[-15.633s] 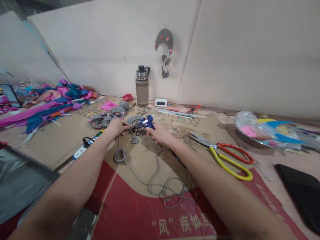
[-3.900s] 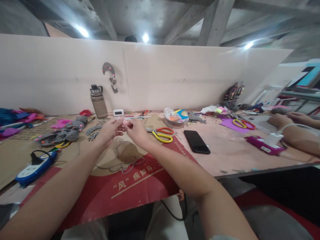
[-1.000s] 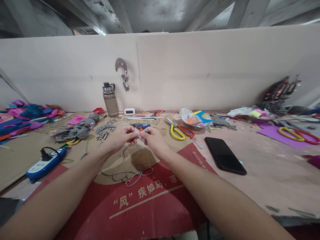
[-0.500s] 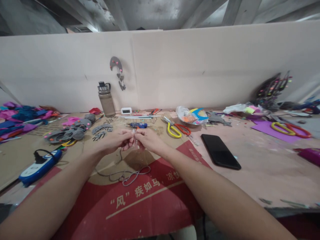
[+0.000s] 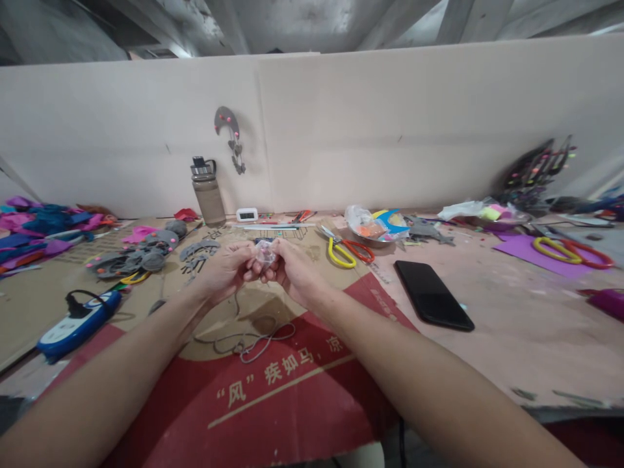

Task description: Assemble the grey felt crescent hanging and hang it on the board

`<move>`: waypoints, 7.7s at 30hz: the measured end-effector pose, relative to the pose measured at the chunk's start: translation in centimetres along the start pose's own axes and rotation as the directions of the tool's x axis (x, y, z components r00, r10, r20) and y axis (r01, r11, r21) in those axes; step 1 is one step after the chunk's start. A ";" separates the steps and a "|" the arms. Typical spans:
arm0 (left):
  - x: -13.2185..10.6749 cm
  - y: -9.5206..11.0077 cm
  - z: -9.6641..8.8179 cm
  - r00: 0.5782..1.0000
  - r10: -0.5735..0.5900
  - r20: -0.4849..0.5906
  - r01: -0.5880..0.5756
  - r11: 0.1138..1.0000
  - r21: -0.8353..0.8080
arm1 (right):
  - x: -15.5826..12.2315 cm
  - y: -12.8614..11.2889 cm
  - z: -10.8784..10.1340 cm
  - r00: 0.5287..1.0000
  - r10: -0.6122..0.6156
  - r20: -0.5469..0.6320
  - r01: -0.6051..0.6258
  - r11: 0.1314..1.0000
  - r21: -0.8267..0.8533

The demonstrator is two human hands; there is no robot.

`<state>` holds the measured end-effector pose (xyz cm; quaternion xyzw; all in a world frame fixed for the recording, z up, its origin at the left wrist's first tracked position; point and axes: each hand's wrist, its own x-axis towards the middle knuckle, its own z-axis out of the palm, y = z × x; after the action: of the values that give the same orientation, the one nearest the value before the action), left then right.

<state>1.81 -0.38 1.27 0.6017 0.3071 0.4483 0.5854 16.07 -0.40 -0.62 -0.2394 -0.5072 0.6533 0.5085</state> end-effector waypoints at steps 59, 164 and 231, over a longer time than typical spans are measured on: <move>0.8 -1.0 -1.3 0.957 -0.166 -0.238 0.151 0.985 -0.080 | 0.3 -0.1 -2.7 0.930 -0.347 -0.119 0.144 0.644 -0.752; 0.8 -1.9 -1.0 0.981 -0.014 -0.191 0.024 0.998 0.050 | 0.1 0.1 -2.3 0.931 -0.365 0.029 0.186 0.403 -0.896; 0.6 -1.1 -0.9 0.989 -0.058 -0.137 0.060 0.998 0.013 | -0.7 -1.1 -1.7 0.831 -0.543 0.122 0.312 0.274 -0.910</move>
<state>1.47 0.70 0.27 0.5653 0.3678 0.4682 0.5710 18.19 -0.35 -0.34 -0.3962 -0.7631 0.0802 0.5043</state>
